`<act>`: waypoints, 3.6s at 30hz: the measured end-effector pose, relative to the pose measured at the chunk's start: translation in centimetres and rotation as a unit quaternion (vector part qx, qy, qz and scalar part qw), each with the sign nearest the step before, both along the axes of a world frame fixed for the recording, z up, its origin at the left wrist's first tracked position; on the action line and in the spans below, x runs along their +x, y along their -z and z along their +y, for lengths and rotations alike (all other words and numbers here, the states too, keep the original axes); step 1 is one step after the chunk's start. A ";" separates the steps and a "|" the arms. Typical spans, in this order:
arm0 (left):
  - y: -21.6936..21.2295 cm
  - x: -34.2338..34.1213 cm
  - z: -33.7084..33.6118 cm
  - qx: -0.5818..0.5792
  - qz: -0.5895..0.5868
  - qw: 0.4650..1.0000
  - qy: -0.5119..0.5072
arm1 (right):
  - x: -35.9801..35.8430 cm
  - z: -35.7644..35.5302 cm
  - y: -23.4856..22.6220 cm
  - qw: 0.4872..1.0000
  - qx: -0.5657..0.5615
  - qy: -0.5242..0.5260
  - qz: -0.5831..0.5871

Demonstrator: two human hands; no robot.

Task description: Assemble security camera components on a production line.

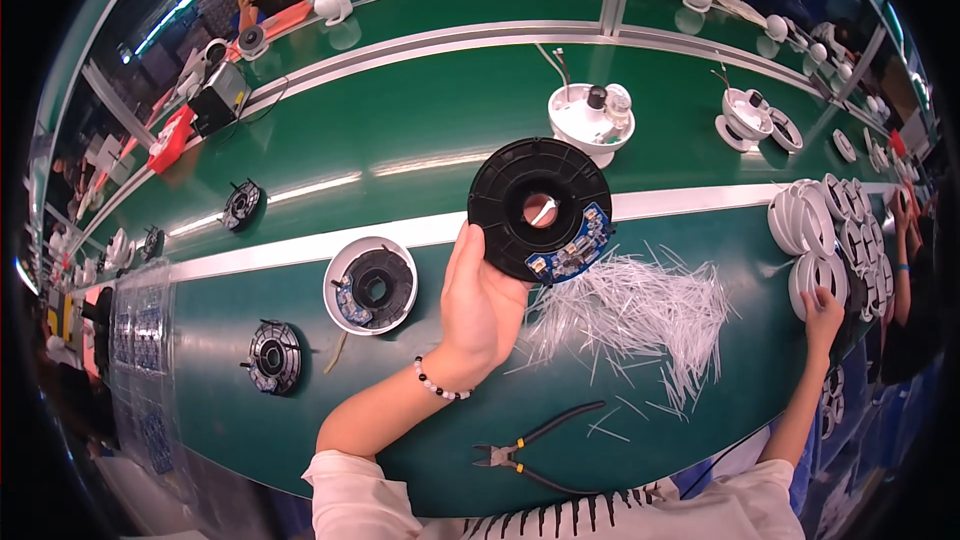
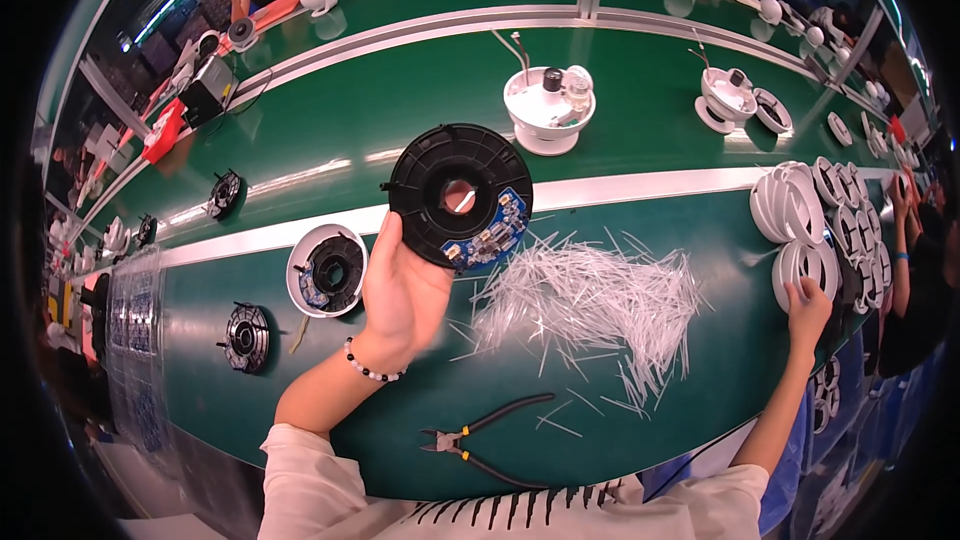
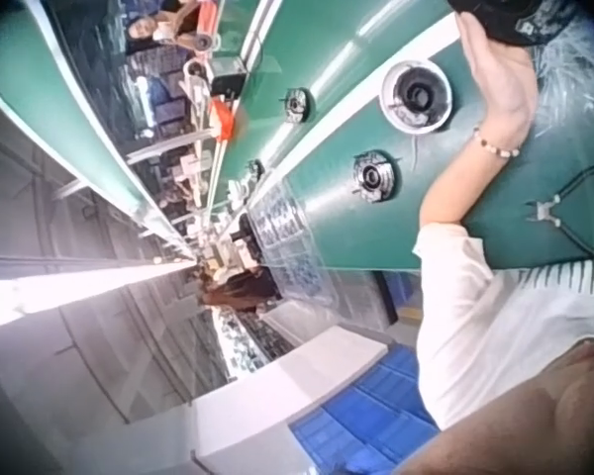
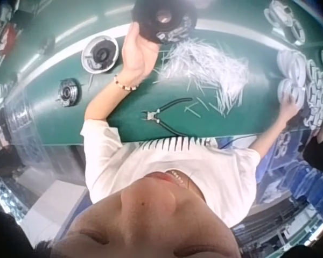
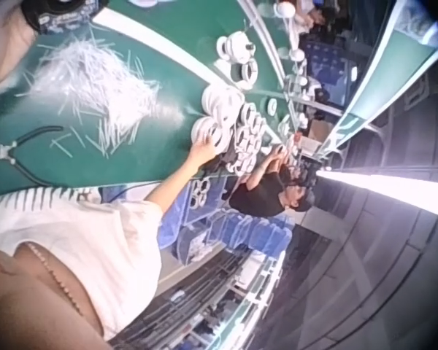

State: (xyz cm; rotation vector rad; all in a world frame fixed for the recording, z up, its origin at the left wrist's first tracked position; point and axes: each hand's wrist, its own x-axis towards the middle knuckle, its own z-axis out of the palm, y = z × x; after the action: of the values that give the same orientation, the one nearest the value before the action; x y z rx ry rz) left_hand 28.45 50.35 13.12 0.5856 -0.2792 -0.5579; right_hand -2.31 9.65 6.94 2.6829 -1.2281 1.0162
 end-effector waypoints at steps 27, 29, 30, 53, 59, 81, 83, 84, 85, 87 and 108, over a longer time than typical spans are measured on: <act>0.8 -1.1 -0.2 0.001 0.167 0.979 0.120 | -5.7 -7.3 -2.6 0.994 -0.024 0.102 -0.012; 0.9 -1.5 -0.2 0.001 0.168 0.978 0.122 | -6.6 -8.3 -3.5 0.993 -0.059 0.097 -0.032; 0.7 -1.6 -0.2 0.012 0.182 0.976 0.117 | -4.6 -5.2 -5.5 0.993 -0.016 0.115 -0.036; 1.4 -0.4 0.4 0.101 0.096 0.985 0.097 | 14.6 14.4 -1.2 0.971 -0.016 -0.231 0.062; 1.6 -0.2 0.3 0.088 0.101 0.986 0.095 | 13.5 10.5 0.4 0.968 0.184 -0.141 0.094; 4.2 0.8 -0.8 0.091 -0.199 0.962 -0.163 | 23.6 28.2 -8.2 0.560 0.594 -0.494 -0.299; 3.6 1.7 -0.9 0.120 -0.214 0.960 -0.136 | 25.4 28.0 -8.3 0.590 0.536 -0.517 -0.313; 3.1 1.9 -1.3 0.131 -0.240 0.955 -0.116 | 25.8 27.5 -8.1 0.623 0.486 -0.530 -0.308; 3.3 2.0 -1.1 0.145 -0.241 0.959 -0.016 | 26.1 27.4 -7.6 0.641 0.458 -0.536 -0.303; 2.2 2.1 -0.2 0.187 -0.378 0.897 0.132 | 26.2 27.4 -7.9 0.608 0.483 -0.541 -0.322; 1.6 2.7 -1.2 0.056 0.098 0.991 0.076 | 26.5 27.5 -6.4 0.830 0.201 -0.510 -0.099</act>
State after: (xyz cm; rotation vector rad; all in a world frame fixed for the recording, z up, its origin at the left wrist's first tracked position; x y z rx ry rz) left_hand 31.18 49.12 11.54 0.6157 -0.1082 -0.7774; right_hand 24.16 37.17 13.33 3.7099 0.1900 1.1816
